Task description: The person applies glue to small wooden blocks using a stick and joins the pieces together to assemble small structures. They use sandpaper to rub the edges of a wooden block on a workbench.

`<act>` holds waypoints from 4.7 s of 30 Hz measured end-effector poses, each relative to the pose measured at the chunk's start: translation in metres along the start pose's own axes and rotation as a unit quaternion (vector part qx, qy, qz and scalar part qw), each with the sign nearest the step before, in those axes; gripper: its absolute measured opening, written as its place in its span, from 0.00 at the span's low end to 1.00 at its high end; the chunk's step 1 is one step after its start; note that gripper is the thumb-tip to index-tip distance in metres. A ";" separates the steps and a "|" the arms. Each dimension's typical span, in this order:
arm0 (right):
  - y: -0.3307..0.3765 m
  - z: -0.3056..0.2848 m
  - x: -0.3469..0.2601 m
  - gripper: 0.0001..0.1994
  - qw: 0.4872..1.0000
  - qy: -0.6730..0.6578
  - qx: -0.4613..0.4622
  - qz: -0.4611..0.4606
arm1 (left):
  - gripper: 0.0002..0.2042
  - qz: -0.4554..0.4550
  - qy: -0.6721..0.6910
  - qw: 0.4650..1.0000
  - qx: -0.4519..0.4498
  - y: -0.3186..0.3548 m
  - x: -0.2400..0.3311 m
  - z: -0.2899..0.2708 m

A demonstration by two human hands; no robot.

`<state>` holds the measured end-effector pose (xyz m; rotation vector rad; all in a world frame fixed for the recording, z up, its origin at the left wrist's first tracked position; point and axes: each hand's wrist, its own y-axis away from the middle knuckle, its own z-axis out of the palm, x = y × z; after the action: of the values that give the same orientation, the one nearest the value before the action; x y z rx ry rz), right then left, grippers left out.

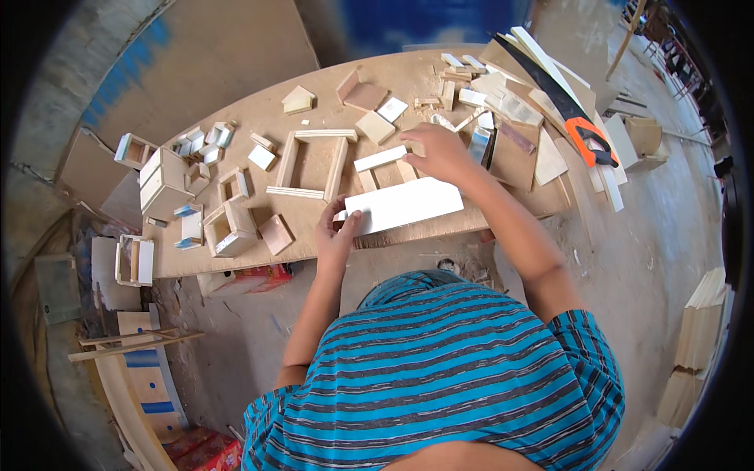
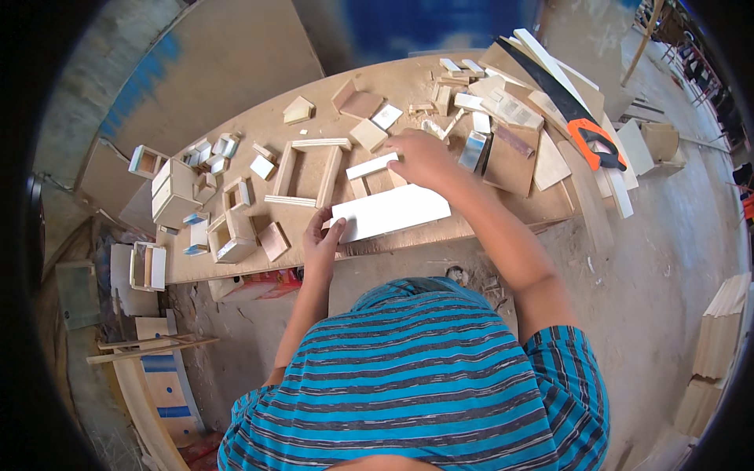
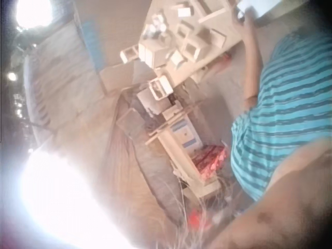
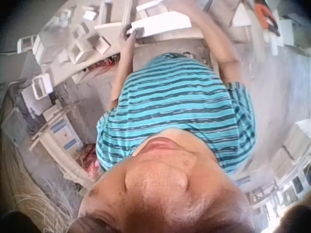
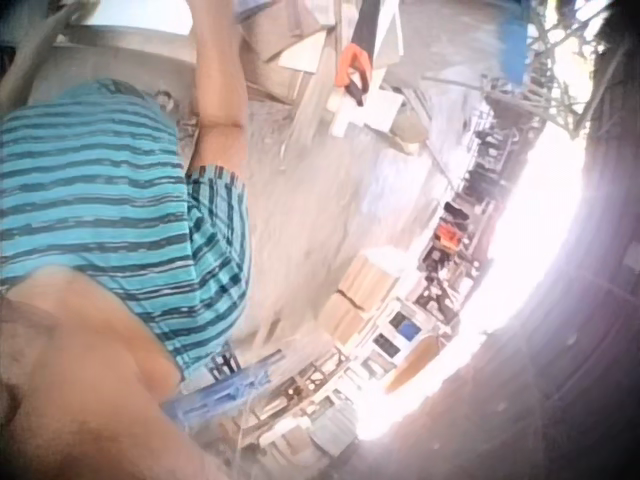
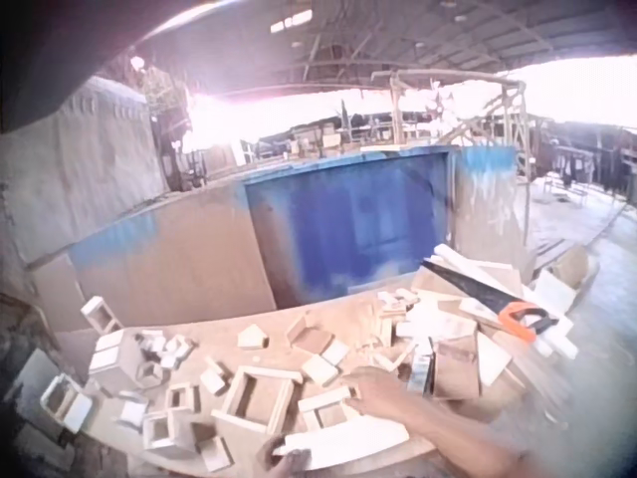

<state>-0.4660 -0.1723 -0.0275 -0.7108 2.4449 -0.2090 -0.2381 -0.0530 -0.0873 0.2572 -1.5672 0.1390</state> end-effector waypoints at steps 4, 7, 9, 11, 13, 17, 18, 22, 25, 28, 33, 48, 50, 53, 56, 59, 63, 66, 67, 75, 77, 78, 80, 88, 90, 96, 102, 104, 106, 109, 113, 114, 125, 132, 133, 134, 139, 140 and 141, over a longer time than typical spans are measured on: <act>-0.045 0.040 0.017 0.19 0.979 0.112 -0.169 -0.032 | 0.22 0.061 -0.017 0.998 0.023 0.006 0.003 -0.015; -0.061 0.058 0.018 0.17 0.957 0.169 -0.231 -0.044 | 0.20 0.087 0.003 0.995 0.040 0.015 0.006 -0.028; -0.067 0.065 0.022 0.16 0.951 0.188 -0.238 -0.051 | 0.19 0.082 0.002 0.995 0.050 0.022 0.007 -0.037; -0.071 0.068 0.028 0.14 0.952 0.192 -0.232 -0.060 | 0.19 0.091 0.003 0.994 0.065 0.026 0.005 -0.045; -0.071 0.072 0.034 0.12 0.954 0.196 -0.220 -0.062 | 0.18 0.081 -0.013 0.994 0.071 0.032 0.002 -0.052; -0.070 0.071 0.036 0.05 0.969 0.210 -0.095 -0.093 | 0.17 0.079 -0.024 0.993 0.083 0.036 -0.006 -0.062; -0.070 0.072 0.036 0.05 0.972 0.202 -0.071 -0.098 | 0.17 0.082 -0.029 0.993 0.086 0.035 -0.010 -0.064; -0.078 0.074 0.034 0.07 0.976 0.202 -0.016 -0.085 | 0.17 0.098 -0.084 0.988 0.083 0.030 -0.016 -0.062; -0.073 0.063 0.016 0.07 0.985 0.148 0.036 -0.079 | 0.17 0.095 -0.149 0.983 0.049 0.027 -0.015 -0.053; -0.063 0.029 -0.019 0.10 0.994 0.083 0.045 -0.059 | 0.21 0.111 -0.262 0.959 0.011 0.019 -0.018 -0.051; -0.019 -0.021 -0.061 0.12 0.990 -0.010 0.076 -0.116 | 0.26 0.139 -0.450 0.882 -0.015 0.009 -0.014 -0.037; 0.040 -0.028 -0.091 0.11 0.964 -0.264 -0.009 -0.021 | 0.22 -0.036 0.104 0.990 -0.084 0.037 0.027 -0.063; 0.033 -0.014 -0.111 0.12 0.951 -0.304 0.018 -0.053 | 0.20 -0.052 0.169 0.973 -0.150 0.045 0.032 -0.059; 0.035 -0.003 -0.120 0.12 0.930 -0.348 -0.053 -0.102 | 0.24 -0.089 0.208 0.936 -0.268 0.062 0.044 -0.048; 0.038 0.003 -0.119 0.09 0.932 -0.321 -0.106 -0.128 | 0.23 -0.095 0.204 0.917 -0.330 0.070 0.054 -0.040; 0.027 0.001 -0.109 0.07 0.950 -0.265 -0.104 -0.125 | 0.18 -0.102 0.131 0.942 -0.292 0.071 0.051 -0.036; -0.023 0.002 -0.060 0.08 0.984 -0.153 0.038 -0.081 | 0.17 -0.051 0.152 0.963 -0.215 0.069 0.047 -0.043; -0.040 -0.002 -0.033 0.08 0.997 -0.026 -0.070 -0.007 | 0.19 -0.015 0.137 0.981 -0.140 0.059 0.050 -0.042; -0.035 -0.003 -0.030 0.08 0.997 -0.046 -0.063 -0.010 | 0.20 -0.012 0.131 0.981 -0.140 0.055 0.047 -0.043; 0.036 -0.081 -0.008 0.05 0.974 -0.119 0.006 0.191 | 0.22 -0.003 0.192 0.981 -0.012 0.037 0.023 -0.070; 0.059 -0.089 0.027 0.06 0.977 -0.027 -0.021 0.212 | 0.22 -0.019 0.190 0.981 0.018 0.035 0.020 -0.076; 0.069 -0.085 0.043 0.06 0.975 0.016 -0.035 0.220 | 0.22 -0.012 0.193 0.981 0.024 0.033 0.023 -0.075; 0.088 -0.060 0.064 0.13 0.983 0.010 -0.068 0.169 | 0.22 0.005 0.198 0.980 0.035 0.026 0.025 -0.072; 0.114 -0.010 0.070 0.15 0.977 0.126 -0.012 0.169 | 0.21 0.020 0.127 0.991 -0.041 0.001 0.055 -0.055; 0.117 -0.034 0.069 0.14 0.969 0.097 -0.044 0.225 | 0.21 0.027 0.110 0.993 -0.026 0.001 0.059 -0.047; 0.123 -0.069 0.108 0.15 0.881 -0.351 -0.008 0.316 | 0.23 0.008 0.138 0.990 0.008 0.000 0.067 -0.035; 0.109 -0.080 0.116 0.17 0.859 -0.440 -0.107 0.240 | 0.26 0.030 0.161 0.986 -0.029 0.007 0.071 -0.029; 0.108 -0.078 0.120 0.18 0.856 -0.443 -0.140 0.226 | 0.27 0.025 0.191 0.981 -0.028 0.010 0.065 -0.028; 0.111 -0.074 0.129 0.18 0.859 -0.430 -0.177 0.215 | 0.27 0.038 0.211 0.976 -0.027 0.012 0.058 -0.029; 0.110 -0.088 0.112 0.27 0.839 -0.458 -0.190 0.224 | 0.26 0.037 0.239 0.970 -0.005 0.018 0.056 -0.029; 0.096 -0.099 0.073 0.36 0.813 -0.531 -0.191 0.140 | 0.29 0.004 0.311 0.950 -0.030 0.028 0.059 -0.036; 0.086 -0.102 0.059 0.37 0.803 -0.543 -0.207 0.130 | 0.31 -0.009 0.319 0.947 -0.030 0.032 0.058 -0.037; -0.027 -0.037 -0.034 0.24 0.905 -0.321 -0.270 0.070 | 0.29 -0.061 0.264 0.963 -0.016 0.066 0.037 -0.072; -0.074 0.010 -0.092 0.28 0.849 -0.370 -0.367 0.081 | 0.29 -0.052 0.290 0.956 0.014 0.067 0.011 -0.104; -0.073 0.016 -0.098 0.29 0.828 -0.406 -0.382 0.058 | 0.29 -0.048 0.300 0.953 0.010 0.066 0.012 -0.106; -0.069 0.022 -0.107 0.30 0.833 -0.407 -0.375 0.022 | 0.30 -0.042 0.294 0.955 0.010 0.067 0.015 -0.109; -0.030 0.035 -0.155 0.33 0.822 -0.433 -0.371 -0.005 | 0.33 -0.009 0.254 0.967 -0.013 0.070 0.028 -0.115; -0.023 0.039 -0.161 0.34 0.822 -0.439 -0.362 -0.006 | 0.32 -0.016 0.241 0.970 -0.027 0.070 0.027 -0.119; -0.016 0.044 -0.166 0.32 0.832 -0.438 -0.341 -0.003 | 0.31 -0.022 0.229 0.972 -0.042 0.070 0.027 -0.124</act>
<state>-0.3190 -0.0967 0.0224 -0.8464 1.5644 0.8587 -0.1357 0.0434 -0.0535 0.1779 -1.1053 0.0882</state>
